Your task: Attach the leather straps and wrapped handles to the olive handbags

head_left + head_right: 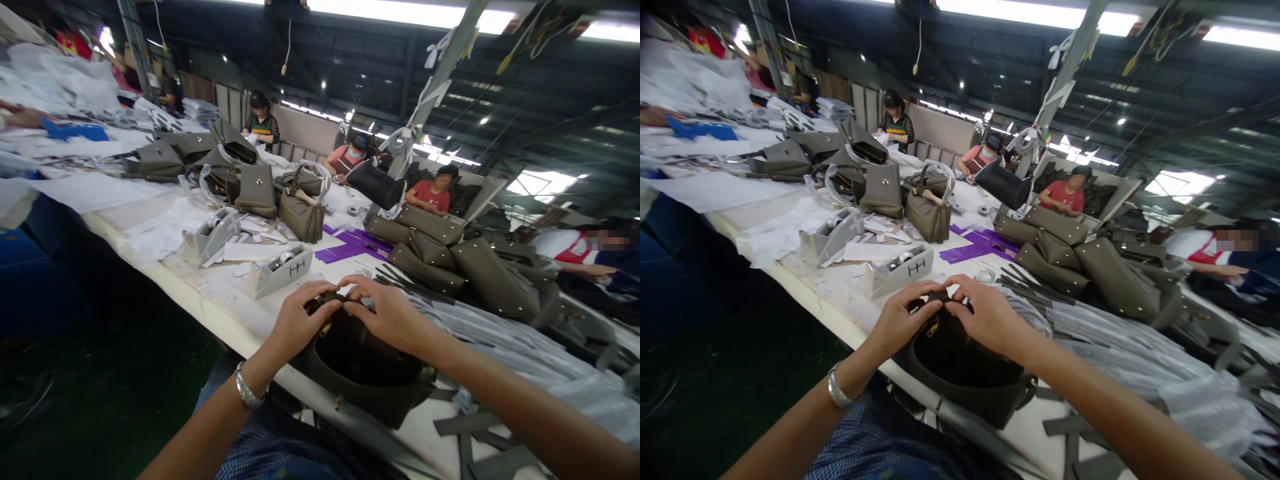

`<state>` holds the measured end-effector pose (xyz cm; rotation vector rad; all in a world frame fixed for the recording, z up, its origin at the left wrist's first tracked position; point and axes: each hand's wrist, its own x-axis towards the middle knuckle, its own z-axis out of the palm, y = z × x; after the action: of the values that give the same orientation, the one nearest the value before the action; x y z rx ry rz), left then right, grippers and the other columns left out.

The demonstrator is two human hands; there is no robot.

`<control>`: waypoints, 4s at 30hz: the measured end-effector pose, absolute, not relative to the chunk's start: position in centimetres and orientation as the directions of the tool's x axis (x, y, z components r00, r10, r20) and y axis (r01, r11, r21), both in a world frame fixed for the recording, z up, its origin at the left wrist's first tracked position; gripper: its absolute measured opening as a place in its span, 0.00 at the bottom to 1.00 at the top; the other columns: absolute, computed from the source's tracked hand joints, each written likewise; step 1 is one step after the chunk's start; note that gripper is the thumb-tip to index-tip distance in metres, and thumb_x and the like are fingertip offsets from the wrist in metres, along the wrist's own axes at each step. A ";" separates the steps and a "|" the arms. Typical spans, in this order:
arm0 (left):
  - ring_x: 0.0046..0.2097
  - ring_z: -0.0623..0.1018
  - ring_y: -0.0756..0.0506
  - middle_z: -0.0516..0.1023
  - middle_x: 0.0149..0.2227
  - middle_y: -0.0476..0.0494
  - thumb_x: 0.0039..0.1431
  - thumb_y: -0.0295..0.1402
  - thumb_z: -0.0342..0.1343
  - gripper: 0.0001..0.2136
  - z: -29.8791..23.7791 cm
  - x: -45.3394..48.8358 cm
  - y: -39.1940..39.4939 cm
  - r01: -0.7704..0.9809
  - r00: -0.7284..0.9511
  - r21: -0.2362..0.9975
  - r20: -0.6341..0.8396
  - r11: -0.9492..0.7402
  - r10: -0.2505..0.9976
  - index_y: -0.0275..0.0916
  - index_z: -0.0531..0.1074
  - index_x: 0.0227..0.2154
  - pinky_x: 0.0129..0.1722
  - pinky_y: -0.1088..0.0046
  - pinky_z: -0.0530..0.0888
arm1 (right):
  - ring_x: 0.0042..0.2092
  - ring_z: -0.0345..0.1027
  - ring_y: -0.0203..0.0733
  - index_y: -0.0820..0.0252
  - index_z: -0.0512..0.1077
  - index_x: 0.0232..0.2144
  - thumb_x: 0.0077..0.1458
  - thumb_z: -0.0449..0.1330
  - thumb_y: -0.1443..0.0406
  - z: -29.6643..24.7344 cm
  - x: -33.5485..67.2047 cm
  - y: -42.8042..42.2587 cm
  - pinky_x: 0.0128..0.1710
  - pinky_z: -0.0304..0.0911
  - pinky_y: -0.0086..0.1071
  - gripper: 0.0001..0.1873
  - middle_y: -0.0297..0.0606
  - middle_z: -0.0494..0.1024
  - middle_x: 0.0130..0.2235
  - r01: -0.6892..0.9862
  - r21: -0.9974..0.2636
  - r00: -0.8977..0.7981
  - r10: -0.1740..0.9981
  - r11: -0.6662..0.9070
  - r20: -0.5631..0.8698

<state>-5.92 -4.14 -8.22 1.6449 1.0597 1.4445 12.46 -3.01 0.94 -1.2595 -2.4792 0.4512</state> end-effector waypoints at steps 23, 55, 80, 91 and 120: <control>0.27 0.60 0.52 0.61 0.23 0.56 0.56 0.39 0.62 0.18 -10.2 -13.5 -4.0 -0.124 -0.301 0.964 0.191 -0.237 0.934 0.40 0.72 0.48 0.28 0.77 0.59 | 0.40 0.74 0.52 0.56 0.75 0.38 0.58 0.61 0.60 3.4 13.2 -4.3 0.36 0.64 0.37 0.08 0.43 0.80 0.34 0.773 0.247 -0.604 0.797 0.585 0.003; 0.31 0.68 0.49 0.69 0.28 0.50 0.63 0.47 0.53 0.17 0.8 -6.0 -3.3 0.177 0.503 0.916 0.231 -0.361 0.833 0.37 0.74 0.35 0.32 0.75 0.63 | 0.46 0.77 0.50 0.63 0.78 0.40 0.58 0.61 0.50 5.6 19.5 -5.8 0.54 0.68 0.46 0.21 0.48 0.83 0.42 -0.254 -0.967 -0.160 0.985 0.018 0.060; 0.29 0.70 0.52 0.75 0.26 0.48 0.55 0.41 0.65 0.13 0.4 -0.4 -6.3 -0.223 0.391 0.973 0.140 -0.054 0.910 0.34 0.77 0.28 0.30 0.78 0.65 | 0.51 0.75 0.48 0.60 0.76 0.46 0.65 0.53 0.54 4.7 17.0 -7.2 0.54 0.68 0.45 0.19 0.45 0.82 0.45 -0.464 -0.886 -0.172 0.983 -0.028 0.060; 0.36 0.75 0.45 0.80 0.33 0.46 0.60 0.41 0.58 0.11 0.7 -0.2 -6.4 0.231 0.319 0.873 0.349 -0.430 0.881 0.38 0.79 0.32 0.37 0.72 0.69 | 0.55 0.71 0.47 0.55 0.77 0.45 0.63 0.52 0.48 3.7 18.2 -8.4 0.58 0.63 0.44 0.23 0.44 0.80 0.49 -0.290 -0.955 -0.225 0.966 0.061 0.130; 0.50 0.78 0.46 0.78 0.51 0.44 0.67 0.31 0.51 0.14 7.2 -1.1 -7.5 0.502 0.675 0.110 0.571 -0.858 0.468 0.44 0.74 0.53 0.51 0.71 0.75 | 0.37 0.72 0.43 0.60 0.77 0.37 0.56 0.62 0.52 -2.5 13.7 -11.8 0.37 0.66 0.32 0.17 0.36 0.79 0.32 -0.328 -0.900 0.073 0.958 0.287 0.279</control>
<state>-1.14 -7.46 7.19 2.9254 0.8474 0.9724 13.68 -11.84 -2.54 -0.7627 -1.0649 1.1212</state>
